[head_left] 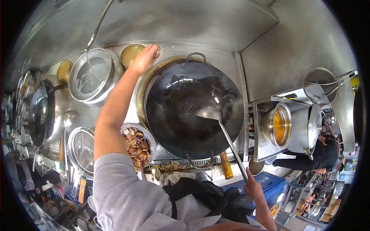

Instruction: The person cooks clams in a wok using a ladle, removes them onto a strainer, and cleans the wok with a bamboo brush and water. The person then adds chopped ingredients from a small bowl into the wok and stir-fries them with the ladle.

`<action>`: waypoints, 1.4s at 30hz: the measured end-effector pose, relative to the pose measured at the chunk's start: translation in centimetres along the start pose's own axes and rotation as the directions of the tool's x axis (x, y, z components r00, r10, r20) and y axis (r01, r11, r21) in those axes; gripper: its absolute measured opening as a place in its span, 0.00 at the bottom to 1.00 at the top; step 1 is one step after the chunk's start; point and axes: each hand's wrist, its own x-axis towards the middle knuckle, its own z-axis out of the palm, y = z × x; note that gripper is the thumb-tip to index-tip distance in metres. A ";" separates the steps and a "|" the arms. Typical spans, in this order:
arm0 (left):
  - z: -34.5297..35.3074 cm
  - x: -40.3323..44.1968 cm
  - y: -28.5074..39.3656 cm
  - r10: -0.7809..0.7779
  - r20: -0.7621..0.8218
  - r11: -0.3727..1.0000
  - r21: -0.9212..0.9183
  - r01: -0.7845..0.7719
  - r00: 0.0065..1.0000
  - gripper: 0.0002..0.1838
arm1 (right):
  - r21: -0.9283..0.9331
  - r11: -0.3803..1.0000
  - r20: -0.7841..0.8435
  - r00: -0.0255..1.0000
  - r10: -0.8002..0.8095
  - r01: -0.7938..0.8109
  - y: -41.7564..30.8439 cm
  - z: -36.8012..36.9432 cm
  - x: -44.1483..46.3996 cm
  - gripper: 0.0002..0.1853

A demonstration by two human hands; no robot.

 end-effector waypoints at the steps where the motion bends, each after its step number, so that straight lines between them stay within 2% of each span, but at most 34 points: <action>1: -0.8 -1.5 0.7 0.060 -0.155 0.998 0.001 -0.060 0.986 0.18 | -0.007 1.000 0.007 1.000 -0.014 0.014 -0.3 -0.3 0.2 0.47; 3: -2.6 -4.8 1.8 0.030 -0.170 1.000 0.002 -0.031 0.985 0.21 | 0.070 0.995 -0.046 0.997 -0.067 0.070 -1.1 -1.0 0.8 0.46; 5: -4.4 -7.9 2.8 0.107 -0.307 0.990 0.124 -0.071 0.946 0.24 | 0.157 0.979 -0.119 0.987 -0.111 0.129 -3.2 -2.7 1.8 0.43; 7: -6.5 -10.9 4.7 0.139 -0.419 0.980 0.187 -0.065 0.897 0.26 | 0.159 0.962 -0.139 0.970 -0.201 0.222 -5.7 -4.3 3.5 0.43; 9: -8.5 -14.1 6.1 0.130 -0.479 0.982 0.183 -0.047 0.868 0.26 | 0.117 0.905 -0.222 0.899 -0.378 0.409 -10.4 -5.5 5.0 0.41; 11: -10.1 -17.1 6.9 0.114 -0.524 0.980 0.200 -0.008 0.844 0.25 | 0.349 0.774 -0.133 0.846 -0.516 0.527 -15.4 -5.7 7.9 0.40; 12: -10.5 -18.4 7.0 0.050 -0.544 0.988 0.147 0.037 0.838 0.25 | 0.478 0.703 -0.071 0.821 -0.566 0.526 -18.5 -6.1 8.9 0.40; 13: -10.8 -19.8 7.1 -0.016 -0.560 0.993 0.090 0.081 0.829 0.25 | 0.617 0.647 0.031 0.807 -0.589 0.449 -22.7 -6.4 8.9 0.40; 15: -10.9 -22.5 7.4 -0.204 -0.538 0.979 -0.112 0.171 0.818 0.25 | 0.661 0.579 0.020 0.760 -0.649 0.477 -30.0 -4.9 11.1 0.40; 16: -10.8 -24.0 7.1 -0.271 -0.459 0.962 -0.155 0.225 0.846 0.23 | 0.669 0.553 0.026 0.728 -0.685 0.497 -33.5 -3.8 12.2 0.40; 17: -10.4 -25.6 6.7 -0.425 -0.296 0.900 -0.242 0.363 0.855 0.20 | 0.676 0.524 0.027 0.693 -0.720 0.518 -36.9 -2.7 13.3 0.40; 19: -9.6 -28.1 5.7 -0.519 -0.136 0.848 -0.210 0.487 0.844 0.17 | 0.654 0.514 0.021 0.667 -0.745 0.555 -43.2 0.2 14.7 0.40; 20: -9.1 -28.9 4.9 -0.522 -0.153 0.847 -0.206 0.490 0.839 0.17 | 0.618 0.513 -0.007 0.656 -0.754 0.596 -46.1 2.0 15.6 0.40; 21: -8.4 -29.5 4.2 -0.514 -0.197 0.853 -0.021 0.521 0.835 0.18 | 0.582 0.511 -0.034 0.647 -0.762 0.633 -48.6 3.5 15.9 0.41; 22: -7.8 -30.1 3.5 -0.501 -0.236 0.825 0.162 0.542 0.833 0.20 | 0.596 0.537 -0.003 0.670 -0.742 0.597 -50.7 4.7 15.1 0.37; 23: -7.5 -30.2 2.7 -0.503 -0.248 0.821 0.163 0.547 0.828 0.20 | 0.609 0.562 0.028 0.693 -0.721 0.560 -52.3 5.3 14.4 0.33; 24: -7.4 -30.1 1.8 -0.570 -0.198 0.769 0.215 0.602 0.798 0.19 | 0.604 0.561 0.031 0.688 -0.725 0.565 -53.5 5.4 14.5 0.33; 25: -7.3 -29.9 0.9 -0.635 -0.149 0.713 0.267 0.649 0.758 0.18 | 0.828 0.476 0.189 0.652 -0.734 0.296 -54.5 5.6 14.7 0.23; 26: -7.3 -29.7 0.0 -0.686 -0.056 0.681 0.302 0.667 0.725 0.17 | 0.928 0.371 0.322 0.564 -0.760 -0.030 -55.1 5.8 14.9 0.13; 27: -6.9 -29.5 -0.8 -0.687 -0.069 0.679 0.295 0.673 0.723 0.17 | 0.925 0.379 0.323 0.562 -0.761 -0.018 -55.1 6.3 15.3 0.13; 28: -6.6 -29.2 -1.4 -0.719 -0.027 0.644 0.348 0.681 0.694 0.18 | 0.898 0.329 0.427 0.406 -0.808 -0.291 -54.4 6.9 15.7 0.08; 29: -6.3 -29.0 -2.0 -0.750 0.013 0.609 0.403 0.683 0.661 0.20 | 0.784 0.294 0.476 0.224 -0.851 -0.546 -53.6 7.5 16.2 0.09; 31: -5.6 -29.0 -3.6 -0.776 0.024 0.595 0.360 0.719 0.630 0.17 | 0.815 0.246 0.436 0.275 -0.857 -0.524 -50.3 7.0 13.9 0.11; 33: -2.8 -29.6 -7.5 -0.740 -0.091 0.641 0.208 0.739 0.667 0.06 | 0.743 0.235 0.404 0.141 -0.904 -0.626 -46.4 5.6 13.3 0.01; 34: -2.8 -29.0 -7.0 -0.745 -0.206 0.623 0.124 0.772 0.635 0.05 | 0.791 0.245 0.384 0.145 -0.912 -0.560 -44.5 4.6 12.3 0.02; 35: -2.7 -28.8 -7.3 -0.711 -0.223 0.663 0.102 0.741 0.667 0.07 | 0.834 0.254 0.366 0.146 -0.919 -0.490 -42.7 3.6 11.3 0.02; 36: -2.1 -28.6 -8.5 -0.761 -0.178 0.633 0.012 0.774 0.624 0.10 | 0.816 0.231 0.364 0.160 -0.918 -0.531 -41.0 2.9 10.5 0.07; 37: -1.0 -28.5 -10.2 -0.804 -0.128 0.592 -0.075 0.802 0.581 0.13 | 0.816 0.226 0.364 0.170 -0.916 -0.532 -39.7 2.1 9.4 0.07; 38: 0.9 -28.6 -12.0 -0.803 -0.119 0.594 -0.076 0.801 0.584 0.13 | 0.822 0.221 0.360 0.177 -0.916 -0.525 -38.4 1.4 8.2 0.11; 39: 3.3 -28.8 -13.9 -0.667 -0.266 0.695 0.114 0.710 0.696 0.14 | 0.827 0.217 0.355 0.182 -0.917 -0.519 -37.2 0.9 7.4 0.15; 40: 4.9 -28.9 -15.0 -0.486 -0.370 0.736 0.315 0.599 0.792 0.16 | 0.818 0.206 0.358 0.197 -0.913 -0.536 -36.0 0.6 7.2 0.22; 41: 5.6 -28.9 -15.3 -0.487 -0.359 0.741 0.313 0.594 0.796 0.16 | 0.817 0.197 0.356 0.205 -0.912 -0.542 -35.2 0.4 6.8 0.22; 42: 6.0 -28.8 -15.5 -0.589 -0.185 0.805 -0.049 0.591 0.787 0.17 | 0.818 0.207 0.366 0.207 -0.907 -0.537 -34.5 0.2 6.3 0.22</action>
